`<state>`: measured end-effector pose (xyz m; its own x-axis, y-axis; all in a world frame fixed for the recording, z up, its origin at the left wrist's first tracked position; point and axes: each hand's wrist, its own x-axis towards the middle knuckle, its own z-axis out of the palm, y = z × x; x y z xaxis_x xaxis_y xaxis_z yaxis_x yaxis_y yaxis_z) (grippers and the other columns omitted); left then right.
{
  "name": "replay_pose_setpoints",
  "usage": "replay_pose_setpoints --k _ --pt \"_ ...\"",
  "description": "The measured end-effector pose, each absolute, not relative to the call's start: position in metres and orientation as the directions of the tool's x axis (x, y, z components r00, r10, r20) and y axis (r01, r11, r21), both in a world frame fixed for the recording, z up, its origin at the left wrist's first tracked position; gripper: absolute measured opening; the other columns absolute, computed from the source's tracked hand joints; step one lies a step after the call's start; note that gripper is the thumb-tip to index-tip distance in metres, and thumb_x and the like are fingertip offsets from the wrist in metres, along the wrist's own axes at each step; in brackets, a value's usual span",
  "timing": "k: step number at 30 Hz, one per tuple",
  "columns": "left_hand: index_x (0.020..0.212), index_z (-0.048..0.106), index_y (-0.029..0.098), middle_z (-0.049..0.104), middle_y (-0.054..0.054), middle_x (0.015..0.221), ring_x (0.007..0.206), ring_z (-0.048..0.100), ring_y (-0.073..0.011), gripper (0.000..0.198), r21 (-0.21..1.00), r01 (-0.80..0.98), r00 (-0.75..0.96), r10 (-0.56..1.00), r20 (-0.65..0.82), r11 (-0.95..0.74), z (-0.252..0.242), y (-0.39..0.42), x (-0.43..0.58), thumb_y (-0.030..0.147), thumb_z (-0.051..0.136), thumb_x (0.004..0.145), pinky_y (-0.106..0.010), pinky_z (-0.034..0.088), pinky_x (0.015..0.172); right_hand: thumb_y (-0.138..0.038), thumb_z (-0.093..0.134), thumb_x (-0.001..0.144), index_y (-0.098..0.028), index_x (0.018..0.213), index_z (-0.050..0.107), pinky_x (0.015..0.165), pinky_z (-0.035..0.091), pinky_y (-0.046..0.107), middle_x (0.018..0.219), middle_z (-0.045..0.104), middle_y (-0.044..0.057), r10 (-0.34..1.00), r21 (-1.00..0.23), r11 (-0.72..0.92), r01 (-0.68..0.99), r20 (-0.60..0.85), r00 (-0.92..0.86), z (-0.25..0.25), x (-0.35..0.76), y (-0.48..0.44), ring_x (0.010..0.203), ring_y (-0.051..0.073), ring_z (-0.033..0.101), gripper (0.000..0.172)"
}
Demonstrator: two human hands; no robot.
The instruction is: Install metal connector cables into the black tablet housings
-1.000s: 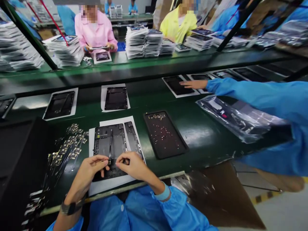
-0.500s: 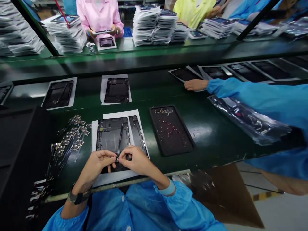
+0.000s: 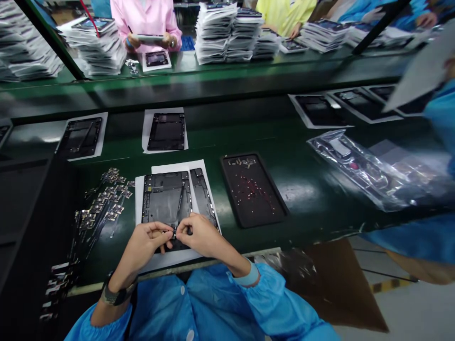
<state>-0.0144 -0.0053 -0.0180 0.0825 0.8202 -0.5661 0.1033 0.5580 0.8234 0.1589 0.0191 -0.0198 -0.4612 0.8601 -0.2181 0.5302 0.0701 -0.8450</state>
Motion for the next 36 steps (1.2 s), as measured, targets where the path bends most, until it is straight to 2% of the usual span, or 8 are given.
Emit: replay_pose_setpoints --k 3,8,13,22,36 --pt "0.074 0.066 0.011 0.067 -0.006 0.052 0.041 0.053 -0.0123 0.027 0.819 0.100 0.047 0.820 -0.571 0.565 -0.015 -0.007 -0.013 0.034 0.072 0.061 -0.023 0.041 0.045 -0.012 0.066 0.077 -0.017 0.069 0.072 0.063 0.038 0.024 0.062 0.061 -0.001 0.857 -0.834 0.053 0.549 -0.244 -0.454 -0.016 0.157 0.019 0.064 0.013 0.051 0.011" --pt "0.076 0.066 0.010 0.068 -0.006 0.054 0.042 0.054 -0.0123 0.029 0.816 0.085 0.116 0.808 -0.578 0.571 -0.019 -0.006 -0.016 0.035 0.071 0.062 -0.023 0.042 0.046 -0.013 0.067 0.078 -0.017 0.072 0.072 0.065 0.039 0.025 0.065 0.061 -0.001 0.846 -0.847 0.037 0.530 -0.256 -0.468 -0.015 0.159 0.018 0.067 0.013 0.052 0.009" --pt "0.075 0.065 0.010 0.066 -0.006 0.051 0.042 0.054 -0.0127 0.029 0.812 0.101 0.104 0.806 -0.583 0.575 -0.020 -0.005 -0.015 0.035 0.071 0.061 -0.023 0.043 0.046 -0.013 0.067 0.078 -0.018 0.072 0.071 0.067 0.040 0.025 0.069 0.059 0.000 0.855 -0.851 0.022 0.525 -0.256 -0.450 -0.022 0.162 0.017 0.071 0.014 0.054 0.009" --pt "0.078 0.067 0.009 0.066 -0.006 0.051 0.046 0.058 -0.0138 0.030 0.780 0.000 0.271 0.751 -0.602 0.626 -0.022 0.000 -0.020 0.034 0.075 0.063 -0.024 0.045 0.051 -0.014 0.072 0.075 -0.017 0.073 0.072 0.068 0.041 0.026 0.070 0.056 0.000 0.818 -0.920 -0.070 0.385 -0.273 -0.506 -0.025 0.169 0.021 0.069 0.013 0.053 0.003" --pt "0.075 0.065 0.011 0.066 -0.005 0.049 0.046 0.060 -0.0148 0.026 0.794 0.040 0.171 0.779 -0.604 0.607 -0.016 -0.004 -0.009 0.033 0.072 0.064 -0.024 0.047 0.052 -0.014 0.071 0.073 -0.016 0.069 0.070 0.066 0.042 0.025 0.070 0.055 -0.001 0.803 -0.937 -0.160 0.310 -0.306 -0.511 -0.025 0.171 0.025 0.067 0.012 0.054 0.004"
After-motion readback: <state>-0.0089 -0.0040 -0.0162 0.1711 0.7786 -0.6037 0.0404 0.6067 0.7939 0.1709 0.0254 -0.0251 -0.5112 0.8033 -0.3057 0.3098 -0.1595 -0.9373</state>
